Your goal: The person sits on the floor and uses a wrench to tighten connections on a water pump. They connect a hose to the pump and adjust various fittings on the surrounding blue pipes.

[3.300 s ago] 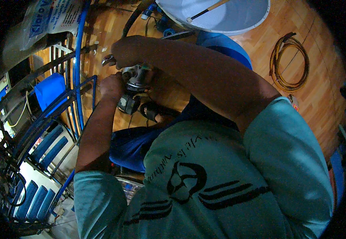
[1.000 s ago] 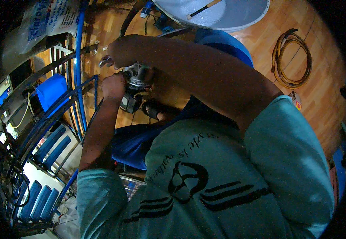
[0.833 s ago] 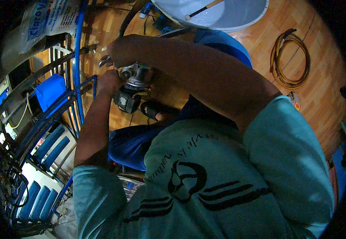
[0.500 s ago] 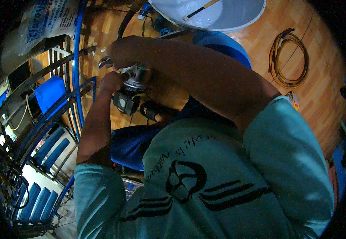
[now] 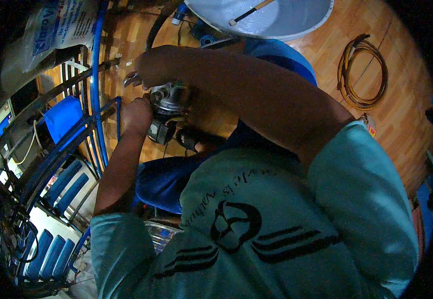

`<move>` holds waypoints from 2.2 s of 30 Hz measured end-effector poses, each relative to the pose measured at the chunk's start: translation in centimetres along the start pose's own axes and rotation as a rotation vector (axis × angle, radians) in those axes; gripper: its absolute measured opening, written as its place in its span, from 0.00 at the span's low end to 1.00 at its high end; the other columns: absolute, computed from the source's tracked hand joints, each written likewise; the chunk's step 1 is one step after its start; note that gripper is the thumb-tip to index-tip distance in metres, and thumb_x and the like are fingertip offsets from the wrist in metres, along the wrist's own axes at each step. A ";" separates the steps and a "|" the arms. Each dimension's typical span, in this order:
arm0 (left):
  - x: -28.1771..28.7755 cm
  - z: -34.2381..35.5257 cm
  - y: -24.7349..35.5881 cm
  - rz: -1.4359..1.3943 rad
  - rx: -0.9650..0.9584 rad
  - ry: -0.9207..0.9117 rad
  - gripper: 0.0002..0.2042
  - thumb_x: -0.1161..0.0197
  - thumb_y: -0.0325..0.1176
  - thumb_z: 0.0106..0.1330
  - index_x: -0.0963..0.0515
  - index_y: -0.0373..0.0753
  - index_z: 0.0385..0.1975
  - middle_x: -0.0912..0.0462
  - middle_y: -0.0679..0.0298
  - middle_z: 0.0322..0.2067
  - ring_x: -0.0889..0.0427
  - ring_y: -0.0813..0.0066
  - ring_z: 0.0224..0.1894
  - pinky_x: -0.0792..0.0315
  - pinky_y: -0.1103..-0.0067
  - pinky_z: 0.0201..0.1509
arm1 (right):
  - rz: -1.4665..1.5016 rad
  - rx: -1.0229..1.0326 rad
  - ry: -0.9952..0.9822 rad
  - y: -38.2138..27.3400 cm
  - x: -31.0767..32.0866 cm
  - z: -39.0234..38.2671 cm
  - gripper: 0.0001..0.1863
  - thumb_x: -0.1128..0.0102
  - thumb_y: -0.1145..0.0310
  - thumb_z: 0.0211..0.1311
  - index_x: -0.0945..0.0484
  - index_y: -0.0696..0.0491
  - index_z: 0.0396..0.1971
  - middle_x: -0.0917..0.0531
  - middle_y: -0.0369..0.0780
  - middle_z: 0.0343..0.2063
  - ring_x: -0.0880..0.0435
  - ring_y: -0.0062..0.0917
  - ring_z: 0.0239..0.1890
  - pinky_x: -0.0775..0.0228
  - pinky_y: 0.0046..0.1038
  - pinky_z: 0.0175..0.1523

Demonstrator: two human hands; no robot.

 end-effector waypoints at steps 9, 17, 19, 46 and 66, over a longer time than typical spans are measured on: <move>0.0 1.1 -1.0 -0.160 -0.079 0.177 0.11 0.48 0.36 0.66 0.21 0.37 0.36 0.17 0.57 0.29 0.15 0.58 0.31 0.21 0.67 0.34 | 0.061 -0.345 -0.176 -2.1 4.0 -2.6 0.20 0.35 0.58 0.52 0.21 0.58 0.40 0.17 0.49 0.37 0.18 0.39 0.41 0.27 0.40 0.46; -4.6 3.6 -2.4 -1.086 0.079 -0.459 0.22 0.46 0.51 0.65 0.25 0.35 0.23 0.25 0.61 0.18 0.26 0.71 0.16 0.29 0.74 0.24 | 0.067 -0.344 -0.161 -2.0 3.7 -2.8 0.21 0.34 0.58 0.51 0.21 0.58 0.40 0.17 0.49 0.36 0.17 0.39 0.41 0.27 0.40 0.46; -2.6 2.7 -1.9 -1.030 0.023 -0.425 0.23 0.45 0.52 0.65 0.26 0.34 0.22 0.26 0.61 0.17 0.27 0.71 0.15 0.30 0.74 0.23 | 0.066 -0.334 -0.161 -2.3 3.7 -2.6 0.21 0.34 0.58 0.51 0.21 0.58 0.40 0.17 0.49 0.36 0.17 0.39 0.41 0.27 0.41 0.46; -6.0 5.6 -2.4 -0.483 -0.073 -0.255 0.28 0.46 0.57 0.62 0.19 0.32 0.29 0.17 0.49 0.28 0.17 0.56 0.31 0.25 0.63 0.43 | 0.052 -0.310 -0.149 -2.8 3.9 -2.4 0.22 0.34 0.57 0.51 0.22 0.60 0.40 0.17 0.49 0.35 0.17 0.39 0.39 0.26 0.41 0.45; -1.1 2.8 -0.9 -0.165 -0.120 -0.087 0.17 0.46 0.43 0.62 0.20 0.34 0.35 0.16 0.50 0.36 0.15 0.60 0.39 0.22 0.68 0.41 | 0.068 -0.312 -0.139 -1.9 3.7 -2.6 0.14 0.37 0.60 0.52 0.20 0.56 0.33 0.17 0.45 0.29 0.17 0.38 0.33 0.25 0.42 0.38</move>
Point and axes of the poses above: each hand's wrist, its own z-axis towards the middle knuckle, its own x-axis out of the back of the hand, y = z × x, the point moved 8 cm from there along z, towards the middle knuckle
